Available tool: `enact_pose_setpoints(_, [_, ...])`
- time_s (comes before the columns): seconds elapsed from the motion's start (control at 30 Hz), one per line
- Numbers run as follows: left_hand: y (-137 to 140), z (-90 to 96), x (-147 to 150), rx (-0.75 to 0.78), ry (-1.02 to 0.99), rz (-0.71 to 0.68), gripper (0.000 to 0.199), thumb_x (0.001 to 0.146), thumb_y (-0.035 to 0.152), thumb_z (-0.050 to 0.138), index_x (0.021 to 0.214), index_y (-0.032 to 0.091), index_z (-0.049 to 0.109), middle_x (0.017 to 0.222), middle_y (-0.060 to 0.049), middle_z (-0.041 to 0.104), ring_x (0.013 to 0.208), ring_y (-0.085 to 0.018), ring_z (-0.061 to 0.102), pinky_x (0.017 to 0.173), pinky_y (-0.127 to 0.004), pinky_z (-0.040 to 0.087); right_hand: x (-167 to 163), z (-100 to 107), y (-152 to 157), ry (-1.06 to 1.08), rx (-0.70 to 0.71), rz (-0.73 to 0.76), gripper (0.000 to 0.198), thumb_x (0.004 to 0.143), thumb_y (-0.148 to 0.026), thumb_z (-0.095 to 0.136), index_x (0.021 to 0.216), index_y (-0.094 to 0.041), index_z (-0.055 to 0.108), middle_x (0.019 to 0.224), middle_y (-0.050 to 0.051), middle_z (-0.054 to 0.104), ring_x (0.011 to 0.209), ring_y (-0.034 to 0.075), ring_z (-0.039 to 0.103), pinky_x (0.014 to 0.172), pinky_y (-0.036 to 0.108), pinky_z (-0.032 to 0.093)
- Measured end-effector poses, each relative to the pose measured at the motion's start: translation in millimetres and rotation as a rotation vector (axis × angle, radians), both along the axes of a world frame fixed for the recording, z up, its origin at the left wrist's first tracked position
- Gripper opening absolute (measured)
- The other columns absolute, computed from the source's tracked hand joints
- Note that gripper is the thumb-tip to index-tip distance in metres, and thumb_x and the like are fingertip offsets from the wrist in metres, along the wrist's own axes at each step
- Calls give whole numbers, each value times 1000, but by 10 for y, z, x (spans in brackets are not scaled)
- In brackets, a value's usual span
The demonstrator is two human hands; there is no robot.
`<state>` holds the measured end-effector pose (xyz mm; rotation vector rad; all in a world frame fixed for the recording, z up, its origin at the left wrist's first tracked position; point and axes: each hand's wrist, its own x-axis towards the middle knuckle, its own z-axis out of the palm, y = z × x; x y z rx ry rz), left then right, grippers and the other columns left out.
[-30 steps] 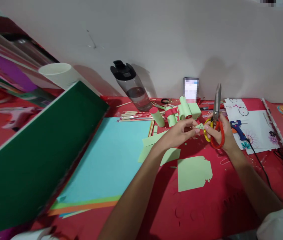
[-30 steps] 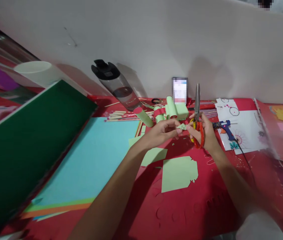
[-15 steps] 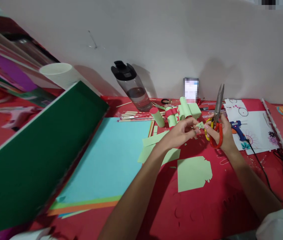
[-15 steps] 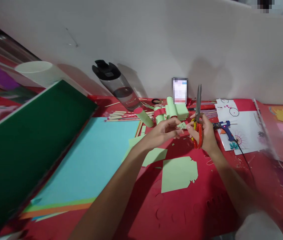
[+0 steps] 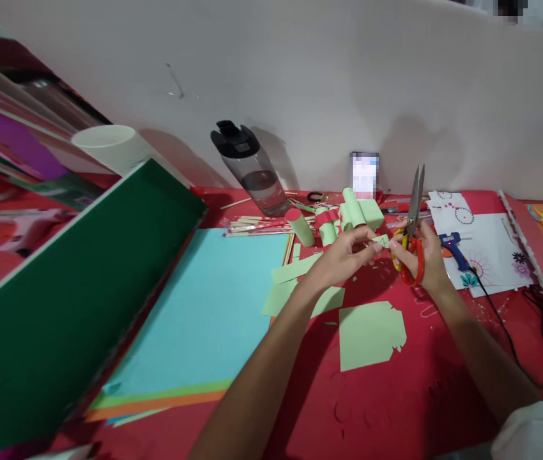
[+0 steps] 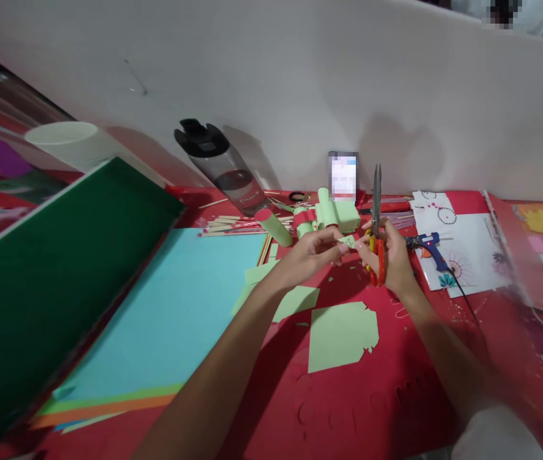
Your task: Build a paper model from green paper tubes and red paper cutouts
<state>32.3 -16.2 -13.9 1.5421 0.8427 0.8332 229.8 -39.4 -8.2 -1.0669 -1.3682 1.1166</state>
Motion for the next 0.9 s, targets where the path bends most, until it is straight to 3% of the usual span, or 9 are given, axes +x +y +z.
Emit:
enact_pose_setpoints(0.57, [18, -35, 4, 40, -31, 16, 20, 97, 36, 62, 83, 21, 61, 74, 0, 62, 70, -16, 62, 69, -31, 49, 21, -24, 15, -16, -32, 41, 43, 81, -37, 86, 107, -27, 53, 82, -5, 65, 53, 10, 57, 52, 27, 52])
enact_pose_setpoints(0.67, [19, -12, -1, 44, -95, 83, 20, 95, 34, 64, 81, 21, 60, 73, 0, 63, 66, -14, 61, 66, -29, 50, 21, -4, 21, -48, -51, 61, 44, 83, -42, 85, 108, -26, 53, 80, -5, 63, 54, 11, 57, 52, 27, 49])
enact_pose_setpoints(0.9, [30, 56, -6, 93, -243, 394, 20, 94, 33, 65, 79, 20, 60, 69, 2, 60, 64, -12, 58, 65, -26, 48, 69, 8, -16, -225, -72, 248, 47, 95, -65, 66, 114, -24, 53, 75, -4, 53, 58, 12, 48, 54, 27, 41])
